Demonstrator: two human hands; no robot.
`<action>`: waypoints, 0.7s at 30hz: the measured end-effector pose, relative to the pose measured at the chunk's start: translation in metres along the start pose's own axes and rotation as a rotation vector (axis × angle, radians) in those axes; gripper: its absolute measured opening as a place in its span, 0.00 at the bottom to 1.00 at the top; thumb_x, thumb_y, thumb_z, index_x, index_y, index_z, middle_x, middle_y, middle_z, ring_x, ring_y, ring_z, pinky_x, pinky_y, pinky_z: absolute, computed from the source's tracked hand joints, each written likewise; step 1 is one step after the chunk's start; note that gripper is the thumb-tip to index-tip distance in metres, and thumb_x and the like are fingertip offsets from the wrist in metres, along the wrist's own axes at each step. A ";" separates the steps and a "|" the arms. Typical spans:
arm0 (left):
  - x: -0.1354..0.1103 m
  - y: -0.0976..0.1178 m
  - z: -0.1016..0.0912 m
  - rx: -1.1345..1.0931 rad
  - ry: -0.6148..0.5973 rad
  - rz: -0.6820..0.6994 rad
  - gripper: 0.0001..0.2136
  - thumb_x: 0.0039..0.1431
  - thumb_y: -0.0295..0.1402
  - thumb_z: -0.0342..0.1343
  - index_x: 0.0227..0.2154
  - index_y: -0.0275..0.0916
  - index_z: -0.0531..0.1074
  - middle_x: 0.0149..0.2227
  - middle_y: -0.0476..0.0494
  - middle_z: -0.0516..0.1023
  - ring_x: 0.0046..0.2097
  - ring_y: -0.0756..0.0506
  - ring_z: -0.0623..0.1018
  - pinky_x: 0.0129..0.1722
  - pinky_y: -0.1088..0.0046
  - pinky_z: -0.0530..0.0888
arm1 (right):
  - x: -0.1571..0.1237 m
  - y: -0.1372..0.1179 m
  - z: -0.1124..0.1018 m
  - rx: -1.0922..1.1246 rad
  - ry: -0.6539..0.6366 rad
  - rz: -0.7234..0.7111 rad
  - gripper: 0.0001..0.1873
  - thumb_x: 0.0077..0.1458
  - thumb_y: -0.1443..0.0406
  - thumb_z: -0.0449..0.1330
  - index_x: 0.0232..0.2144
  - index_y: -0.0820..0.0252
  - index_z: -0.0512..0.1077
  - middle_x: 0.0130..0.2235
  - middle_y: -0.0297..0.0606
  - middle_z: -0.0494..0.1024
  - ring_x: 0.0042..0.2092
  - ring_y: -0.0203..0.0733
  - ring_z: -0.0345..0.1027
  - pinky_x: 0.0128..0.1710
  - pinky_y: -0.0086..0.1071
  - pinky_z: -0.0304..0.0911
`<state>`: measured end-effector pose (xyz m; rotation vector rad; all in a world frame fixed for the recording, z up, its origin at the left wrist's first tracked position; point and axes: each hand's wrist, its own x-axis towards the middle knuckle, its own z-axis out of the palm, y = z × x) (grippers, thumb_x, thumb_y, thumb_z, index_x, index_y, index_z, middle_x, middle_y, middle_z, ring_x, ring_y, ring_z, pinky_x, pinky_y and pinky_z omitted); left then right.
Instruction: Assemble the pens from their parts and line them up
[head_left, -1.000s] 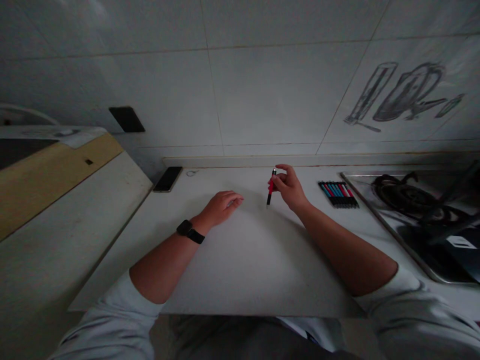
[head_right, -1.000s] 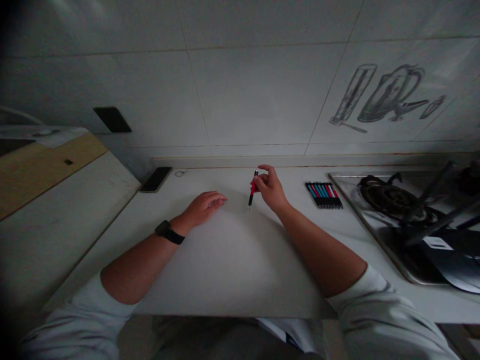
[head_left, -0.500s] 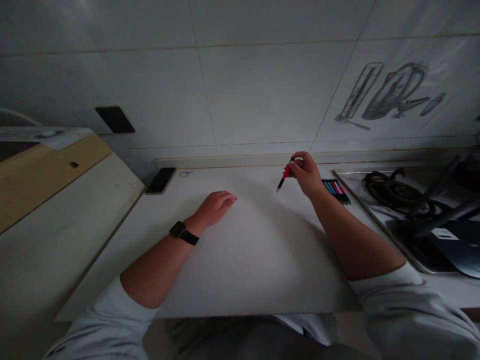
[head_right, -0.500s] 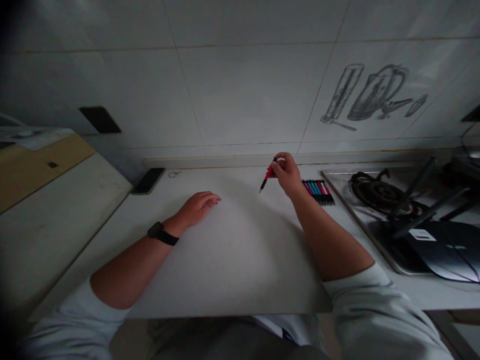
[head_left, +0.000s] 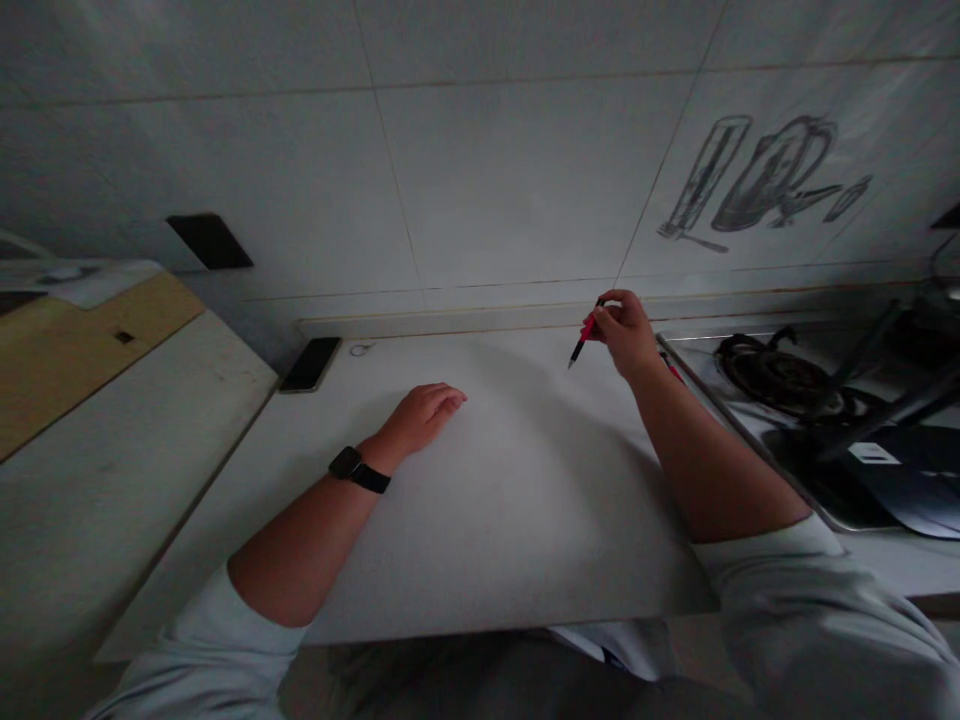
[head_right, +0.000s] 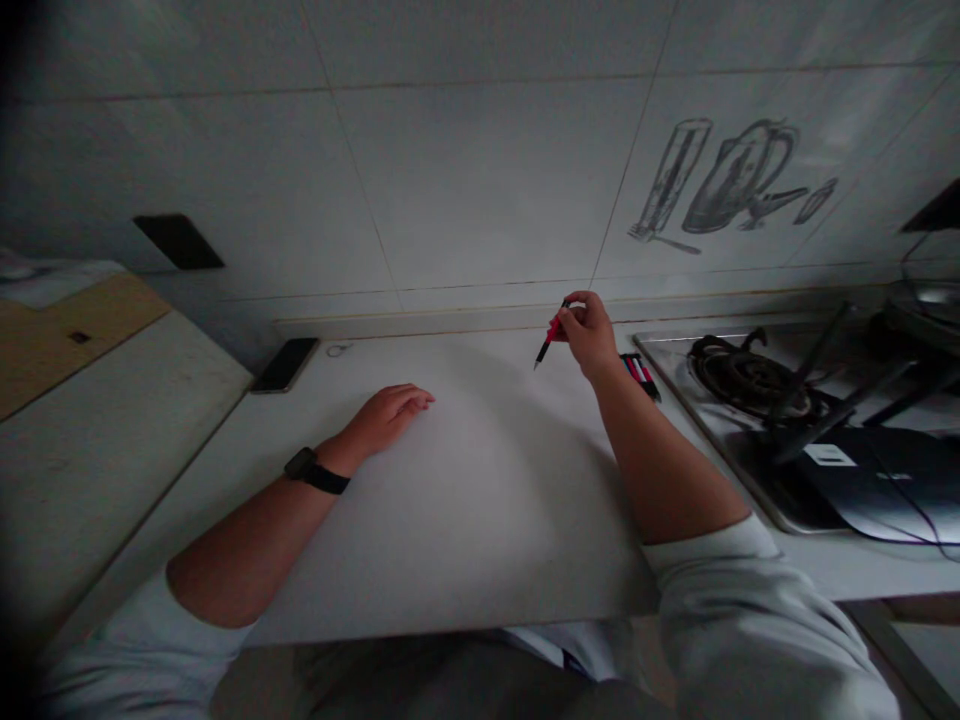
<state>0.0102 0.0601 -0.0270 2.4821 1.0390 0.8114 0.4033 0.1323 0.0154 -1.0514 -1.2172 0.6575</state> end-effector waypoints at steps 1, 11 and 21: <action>0.000 0.000 0.000 0.001 -0.002 -0.001 0.18 0.75 0.41 0.45 0.45 0.39 0.79 0.44 0.41 0.83 0.46 0.43 0.81 0.50 0.62 0.77 | 0.003 -0.002 -0.005 -0.004 0.013 -0.015 0.19 0.54 0.55 0.64 0.44 0.49 0.62 0.30 0.26 0.75 0.30 0.37 0.73 0.33 0.34 0.75; 0.000 -0.003 0.001 0.019 -0.032 -0.004 0.18 0.75 0.41 0.45 0.42 0.40 0.79 0.43 0.43 0.83 0.47 0.43 0.80 0.52 0.60 0.75 | 0.022 -0.030 -0.049 -0.048 0.089 -0.132 0.16 0.59 0.55 0.62 0.45 0.48 0.61 0.32 0.28 0.76 0.30 0.36 0.74 0.31 0.32 0.74; 0.001 -0.001 0.000 0.025 -0.038 0.012 0.19 0.75 0.41 0.44 0.41 0.40 0.79 0.42 0.42 0.83 0.46 0.43 0.79 0.51 0.59 0.75 | 0.018 -0.039 -0.050 -0.188 0.102 -0.085 0.15 0.62 0.53 0.60 0.46 0.47 0.61 0.35 0.34 0.78 0.35 0.41 0.76 0.36 0.38 0.78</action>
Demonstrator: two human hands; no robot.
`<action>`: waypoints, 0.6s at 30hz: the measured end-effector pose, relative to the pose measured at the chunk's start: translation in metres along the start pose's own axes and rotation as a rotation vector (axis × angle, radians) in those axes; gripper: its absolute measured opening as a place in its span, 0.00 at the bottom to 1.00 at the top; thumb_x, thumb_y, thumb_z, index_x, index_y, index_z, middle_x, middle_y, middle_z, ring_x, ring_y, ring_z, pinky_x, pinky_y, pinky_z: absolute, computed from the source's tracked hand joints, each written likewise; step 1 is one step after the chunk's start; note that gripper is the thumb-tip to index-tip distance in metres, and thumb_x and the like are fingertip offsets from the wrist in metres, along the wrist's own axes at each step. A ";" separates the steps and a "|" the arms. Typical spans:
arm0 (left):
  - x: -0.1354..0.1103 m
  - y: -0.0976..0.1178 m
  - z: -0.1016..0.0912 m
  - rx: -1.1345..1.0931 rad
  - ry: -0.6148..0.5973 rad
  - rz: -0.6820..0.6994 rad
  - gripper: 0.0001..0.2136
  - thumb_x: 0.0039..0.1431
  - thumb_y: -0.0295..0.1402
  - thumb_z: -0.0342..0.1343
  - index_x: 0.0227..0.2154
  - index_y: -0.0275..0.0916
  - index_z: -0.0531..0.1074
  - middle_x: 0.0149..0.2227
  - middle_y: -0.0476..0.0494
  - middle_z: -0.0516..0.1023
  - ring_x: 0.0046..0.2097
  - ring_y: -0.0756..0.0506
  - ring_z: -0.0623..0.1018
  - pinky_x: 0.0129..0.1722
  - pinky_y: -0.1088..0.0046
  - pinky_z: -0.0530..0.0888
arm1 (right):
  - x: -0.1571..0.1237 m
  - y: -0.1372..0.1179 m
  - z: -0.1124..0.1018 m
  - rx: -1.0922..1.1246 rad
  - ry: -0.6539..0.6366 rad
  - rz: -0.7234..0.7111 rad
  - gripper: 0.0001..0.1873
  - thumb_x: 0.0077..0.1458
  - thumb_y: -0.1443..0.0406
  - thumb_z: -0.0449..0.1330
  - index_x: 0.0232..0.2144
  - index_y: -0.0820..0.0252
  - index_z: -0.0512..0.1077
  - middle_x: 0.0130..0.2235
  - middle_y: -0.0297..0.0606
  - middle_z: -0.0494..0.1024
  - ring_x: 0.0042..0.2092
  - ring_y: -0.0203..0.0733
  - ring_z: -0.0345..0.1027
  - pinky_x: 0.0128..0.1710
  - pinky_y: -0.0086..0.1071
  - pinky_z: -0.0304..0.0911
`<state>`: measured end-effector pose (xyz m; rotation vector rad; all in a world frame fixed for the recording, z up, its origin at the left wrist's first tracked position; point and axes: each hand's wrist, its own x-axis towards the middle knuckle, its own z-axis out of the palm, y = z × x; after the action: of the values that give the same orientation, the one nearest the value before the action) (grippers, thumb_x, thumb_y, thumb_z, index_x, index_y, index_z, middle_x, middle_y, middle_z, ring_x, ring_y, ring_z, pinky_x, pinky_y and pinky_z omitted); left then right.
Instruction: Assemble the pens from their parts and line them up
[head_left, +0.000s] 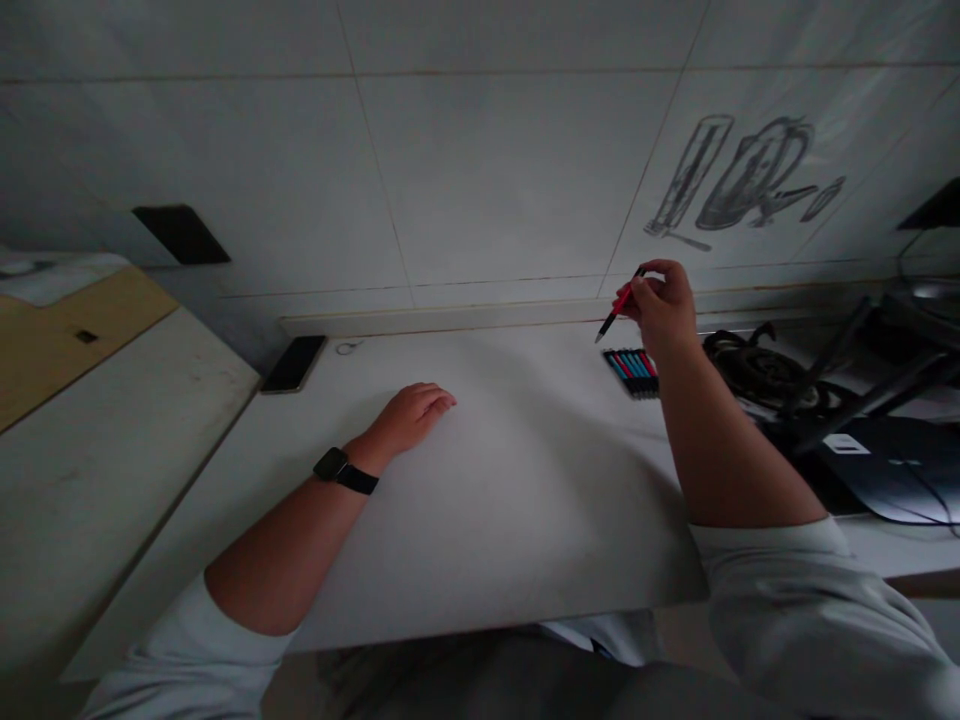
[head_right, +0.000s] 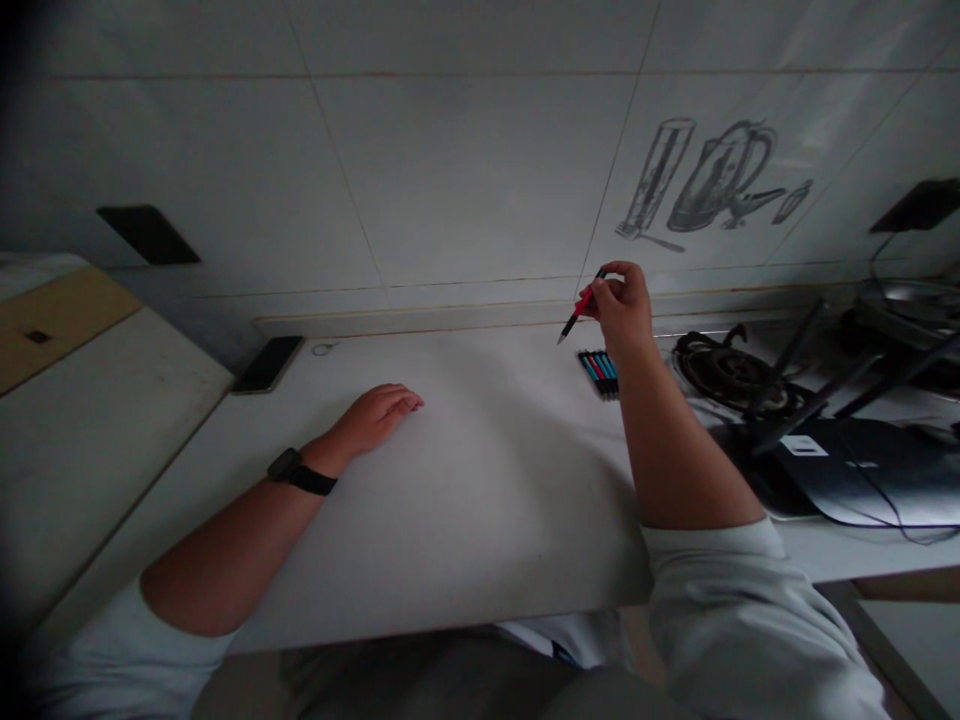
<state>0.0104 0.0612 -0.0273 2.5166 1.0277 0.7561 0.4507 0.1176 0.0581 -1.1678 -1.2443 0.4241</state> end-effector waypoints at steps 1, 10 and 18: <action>0.000 0.000 0.000 0.004 -0.001 0.002 0.18 0.75 0.41 0.45 0.41 0.40 0.79 0.42 0.42 0.83 0.46 0.43 0.79 0.51 0.59 0.75 | 0.000 0.002 -0.002 -0.003 -0.001 -0.002 0.15 0.62 0.53 0.60 0.46 0.47 0.61 0.35 0.34 0.78 0.35 0.42 0.76 0.36 0.39 0.78; 0.000 -0.001 0.001 0.033 -0.016 0.002 0.18 0.75 0.42 0.46 0.40 0.41 0.79 0.41 0.43 0.82 0.45 0.42 0.79 0.50 0.61 0.74 | 0.004 0.040 -0.020 -0.155 -0.061 0.141 0.18 0.56 0.59 0.63 0.47 0.52 0.63 0.28 0.28 0.75 0.26 0.37 0.72 0.32 0.35 0.75; -0.001 -0.004 0.001 0.031 -0.013 0.007 0.16 0.74 0.41 0.48 0.40 0.42 0.79 0.41 0.44 0.82 0.45 0.43 0.79 0.49 0.61 0.74 | 0.004 0.057 -0.027 -0.900 -0.414 0.253 0.15 0.56 0.60 0.63 0.46 0.57 0.76 0.35 0.39 0.83 0.35 0.45 0.77 0.39 0.34 0.70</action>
<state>0.0084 0.0637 -0.0303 2.5490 1.0341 0.7306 0.4944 0.1320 0.0142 -2.0898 -1.7279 0.2951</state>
